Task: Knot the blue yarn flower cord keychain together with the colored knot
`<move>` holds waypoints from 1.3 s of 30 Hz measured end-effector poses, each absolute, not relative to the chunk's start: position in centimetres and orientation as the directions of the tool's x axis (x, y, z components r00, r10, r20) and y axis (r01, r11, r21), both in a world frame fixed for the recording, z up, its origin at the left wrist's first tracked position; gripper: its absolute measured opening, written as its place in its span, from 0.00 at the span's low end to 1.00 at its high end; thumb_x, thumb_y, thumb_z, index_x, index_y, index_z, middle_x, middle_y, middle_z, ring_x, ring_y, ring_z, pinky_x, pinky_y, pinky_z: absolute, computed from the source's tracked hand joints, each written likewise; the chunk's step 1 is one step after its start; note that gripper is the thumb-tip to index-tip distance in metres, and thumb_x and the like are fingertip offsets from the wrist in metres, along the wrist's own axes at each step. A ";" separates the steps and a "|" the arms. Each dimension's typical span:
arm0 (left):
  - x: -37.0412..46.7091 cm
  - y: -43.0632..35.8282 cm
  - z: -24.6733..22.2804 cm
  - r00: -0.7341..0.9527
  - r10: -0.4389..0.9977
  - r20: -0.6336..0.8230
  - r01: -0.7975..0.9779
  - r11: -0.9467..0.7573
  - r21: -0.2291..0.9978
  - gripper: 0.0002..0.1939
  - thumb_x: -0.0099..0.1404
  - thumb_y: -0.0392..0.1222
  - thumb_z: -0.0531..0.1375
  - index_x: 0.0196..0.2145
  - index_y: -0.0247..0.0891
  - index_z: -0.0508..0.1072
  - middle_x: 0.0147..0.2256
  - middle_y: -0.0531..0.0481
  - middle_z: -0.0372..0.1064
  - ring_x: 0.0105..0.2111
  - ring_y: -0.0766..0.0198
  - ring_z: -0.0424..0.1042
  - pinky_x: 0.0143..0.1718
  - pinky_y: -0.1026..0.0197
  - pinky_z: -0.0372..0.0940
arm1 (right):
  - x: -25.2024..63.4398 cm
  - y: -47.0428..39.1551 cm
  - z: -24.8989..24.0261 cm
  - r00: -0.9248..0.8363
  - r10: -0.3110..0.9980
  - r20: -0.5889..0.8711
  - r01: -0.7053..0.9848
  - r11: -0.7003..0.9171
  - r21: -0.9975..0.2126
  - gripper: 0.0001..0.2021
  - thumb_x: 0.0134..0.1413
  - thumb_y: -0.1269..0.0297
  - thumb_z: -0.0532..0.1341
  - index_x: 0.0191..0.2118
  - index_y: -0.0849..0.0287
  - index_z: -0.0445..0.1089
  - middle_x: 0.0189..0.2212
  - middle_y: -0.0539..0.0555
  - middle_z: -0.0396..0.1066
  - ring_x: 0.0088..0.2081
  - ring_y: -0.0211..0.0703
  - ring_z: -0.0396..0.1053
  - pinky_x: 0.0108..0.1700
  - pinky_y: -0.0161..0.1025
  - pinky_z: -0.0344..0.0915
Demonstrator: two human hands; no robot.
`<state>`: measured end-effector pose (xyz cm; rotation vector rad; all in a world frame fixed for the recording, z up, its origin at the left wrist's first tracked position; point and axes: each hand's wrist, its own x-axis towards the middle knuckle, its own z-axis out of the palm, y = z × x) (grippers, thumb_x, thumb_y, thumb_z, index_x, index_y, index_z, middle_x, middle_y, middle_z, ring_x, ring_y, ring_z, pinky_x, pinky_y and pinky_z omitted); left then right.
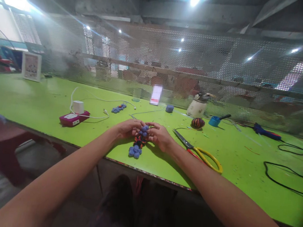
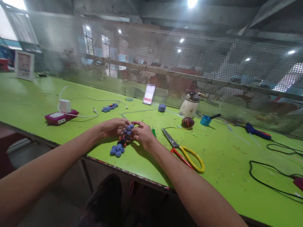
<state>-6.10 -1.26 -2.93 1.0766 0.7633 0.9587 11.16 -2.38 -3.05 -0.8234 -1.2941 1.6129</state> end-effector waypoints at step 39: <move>-5.7 -1.7 -2.4 0.379 0.920 -0.098 -0.188 0.180 0.966 0.08 0.55 0.38 0.66 0.30 0.29 0.74 0.28 0.44 0.72 0.25 0.68 0.70 0.27 0.68 0.66 | 11.9 -1.9 -2.6 -0.413 0.911 0.012 -0.146 -0.054 -0.988 0.06 0.45 0.71 0.63 0.33 0.60 0.70 0.23 0.51 0.72 0.23 0.36 0.68 0.29 0.36 0.68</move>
